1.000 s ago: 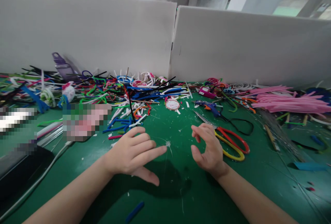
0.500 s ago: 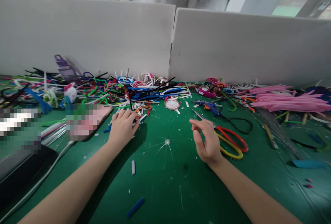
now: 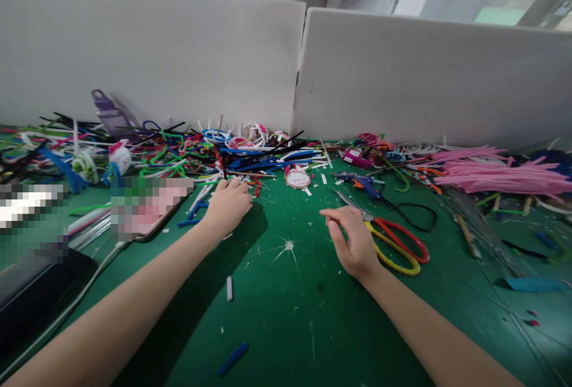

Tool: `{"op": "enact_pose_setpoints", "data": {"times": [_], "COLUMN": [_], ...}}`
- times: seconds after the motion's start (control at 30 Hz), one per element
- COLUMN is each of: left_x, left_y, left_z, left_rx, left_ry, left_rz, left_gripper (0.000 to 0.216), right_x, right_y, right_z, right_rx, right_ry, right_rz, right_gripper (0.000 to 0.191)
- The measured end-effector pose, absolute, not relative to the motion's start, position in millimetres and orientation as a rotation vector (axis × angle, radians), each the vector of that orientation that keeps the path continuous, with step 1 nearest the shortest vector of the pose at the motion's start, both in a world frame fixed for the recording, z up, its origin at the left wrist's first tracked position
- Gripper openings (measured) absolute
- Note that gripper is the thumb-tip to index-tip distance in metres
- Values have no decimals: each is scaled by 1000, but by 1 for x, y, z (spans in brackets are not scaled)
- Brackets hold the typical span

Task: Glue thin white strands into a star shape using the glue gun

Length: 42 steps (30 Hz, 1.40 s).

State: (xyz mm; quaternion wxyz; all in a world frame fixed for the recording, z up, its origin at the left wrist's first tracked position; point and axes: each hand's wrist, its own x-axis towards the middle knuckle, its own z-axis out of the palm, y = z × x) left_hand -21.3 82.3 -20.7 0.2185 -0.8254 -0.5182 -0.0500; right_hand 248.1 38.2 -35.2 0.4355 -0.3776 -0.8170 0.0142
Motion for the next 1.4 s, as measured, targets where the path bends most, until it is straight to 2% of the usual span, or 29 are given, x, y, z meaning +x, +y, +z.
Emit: {"op": "enact_pose_setpoints", "data": {"times": [0.17, 0.33, 0.43, 0.63, 0.73, 1.03, 1.4], "left_x": [-17, -15, -9, 15, 22, 13, 6], "left_y": [99, 108, 102, 85, 80, 82, 92], "left_z": [-20, -24, -20, -23, -28, -39, -47], "left_rx": [-2353, -2416, -2477, -2775, -2752, -2234, -1963], "left_ry": [-1245, -1203, -1330, -1563, -1610, -1693, -1715], "left_rz": [19, -73, -345, -1291, -1599, -2003, -2163], "left_gripper": [15, 10, 8, 7, 8, 3, 4], "right_x": [248, 247, 246, 242, 238, 206, 132], "right_y": [40, 40, 39, 39, 41, 87, 130], "right_z": [-36, -36, -35, -36, -34, -8, -10], "right_rx": [-960, -960, -961, -990, -982, -1144, -1219], "right_ry": [-2041, -2043, -2031, -2023, -2031, -2432, -2894], "right_rz": [49, 41, 37, -15, -23, 32, -251], "right_gripper": [21, 21, 20, 19, 19, 16, 18]}}
